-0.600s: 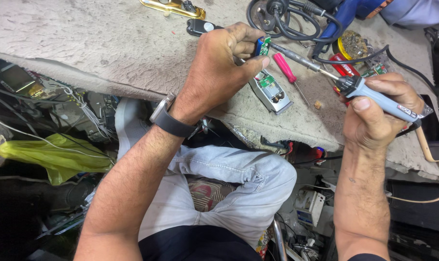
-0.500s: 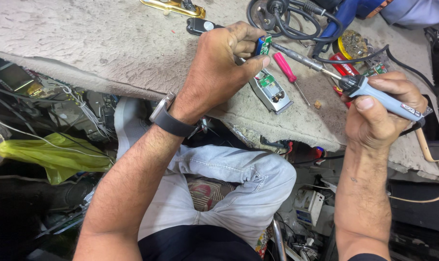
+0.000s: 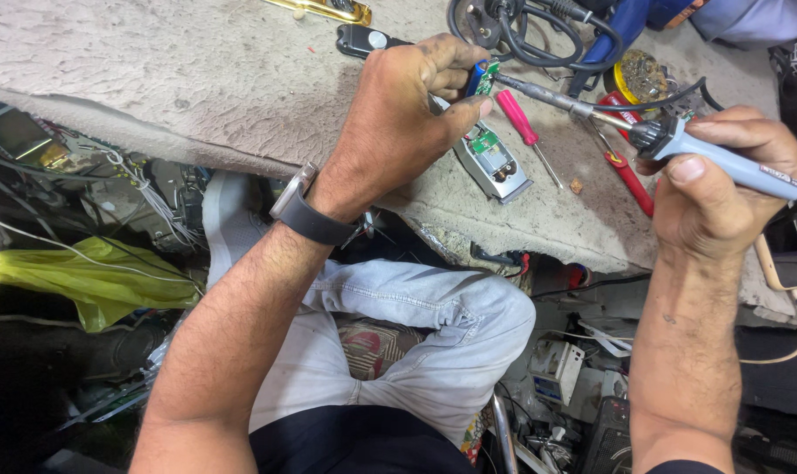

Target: The person disassembles a small electronic device, uses a soldering iron and screwdriver to remove and reattach components on a circuit board, and reassembles the device casing.

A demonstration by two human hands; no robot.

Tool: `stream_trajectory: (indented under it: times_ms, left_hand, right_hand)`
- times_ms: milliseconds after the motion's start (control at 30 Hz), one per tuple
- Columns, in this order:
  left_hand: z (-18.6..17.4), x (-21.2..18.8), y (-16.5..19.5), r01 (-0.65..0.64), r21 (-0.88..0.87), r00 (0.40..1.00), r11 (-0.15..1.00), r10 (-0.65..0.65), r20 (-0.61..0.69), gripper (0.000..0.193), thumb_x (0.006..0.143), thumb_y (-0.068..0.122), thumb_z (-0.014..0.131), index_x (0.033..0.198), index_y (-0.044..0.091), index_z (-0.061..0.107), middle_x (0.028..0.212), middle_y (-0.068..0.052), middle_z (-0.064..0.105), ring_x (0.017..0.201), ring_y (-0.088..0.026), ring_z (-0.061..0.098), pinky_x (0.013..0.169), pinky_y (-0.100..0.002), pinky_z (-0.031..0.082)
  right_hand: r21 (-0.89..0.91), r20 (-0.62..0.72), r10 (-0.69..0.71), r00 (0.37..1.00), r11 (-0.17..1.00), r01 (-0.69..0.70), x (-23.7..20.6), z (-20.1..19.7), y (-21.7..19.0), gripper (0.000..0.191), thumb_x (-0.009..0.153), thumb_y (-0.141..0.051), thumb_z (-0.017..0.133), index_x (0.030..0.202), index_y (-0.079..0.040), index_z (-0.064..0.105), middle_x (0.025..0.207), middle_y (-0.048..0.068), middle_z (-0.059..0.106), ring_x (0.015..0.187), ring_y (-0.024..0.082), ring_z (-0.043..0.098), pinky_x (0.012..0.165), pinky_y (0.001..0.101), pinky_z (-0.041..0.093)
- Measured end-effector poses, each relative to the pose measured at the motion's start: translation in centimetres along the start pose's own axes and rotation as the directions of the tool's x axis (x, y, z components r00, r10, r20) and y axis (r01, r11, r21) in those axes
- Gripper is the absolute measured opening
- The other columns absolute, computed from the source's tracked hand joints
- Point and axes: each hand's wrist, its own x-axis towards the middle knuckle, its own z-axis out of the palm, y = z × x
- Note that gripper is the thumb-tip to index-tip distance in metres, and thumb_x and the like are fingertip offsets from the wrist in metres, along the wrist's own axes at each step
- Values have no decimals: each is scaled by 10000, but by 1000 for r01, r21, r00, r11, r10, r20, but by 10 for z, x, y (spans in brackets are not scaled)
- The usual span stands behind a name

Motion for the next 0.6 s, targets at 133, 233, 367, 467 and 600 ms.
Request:
stream_trajectory:
  times_ms: [133,233,367,467,600]
  left_hand:
    - [-1,-7,-5,-30,15,1000,999,31,-7,412,872,78,853,1237,-14,684,1085,-194,779,1035,-226,798,885,-294,651]
    - [0,-12,-10,-54,29,998,998,54,-13,401,879,65,845,1239,-12,686,1104,-190,778,1061,-238,791,897,-303,638]
    - [9,-21,-17,-80,23,997,997,80,-10,390,895,50,829,1252,-6,682,1147,-175,772,1097,-255,777,905,-316,604]
    - [14,-27,-19,-90,44,996,995,90,-10,385,891,46,825,1246,-1,683,1148,-163,770,1080,-253,781,898,-309,638]
    - [20,-32,-19,-127,72,991,989,129,-26,378,890,47,829,1234,-1,681,1133,-160,765,1064,-257,781,880,-310,607]
  right_hand:
    - [36,18,93,996,995,-94,1,-6,-5,168,947,31,780,1031,93,649,913,159,632,779,280,709,766,431,639]
    - [29,91,115,989,993,-118,4,-14,-5,173,967,54,772,1033,78,613,937,133,587,814,275,692,821,431,646]
    - [-44,148,144,978,989,-139,6,-29,-4,196,981,21,776,1063,61,602,978,111,571,811,248,655,805,406,622]
    - [-82,165,165,972,985,-153,7,-38,-2,200,995,2,777,1071,60,601,989,106,562,824,246,649,805,395,606]
    - [-146,203,178,963,978,-150,7,-45,-2,214,995,-43,776,1088,47,606,997,104,568,852,240,671,830,376,607]
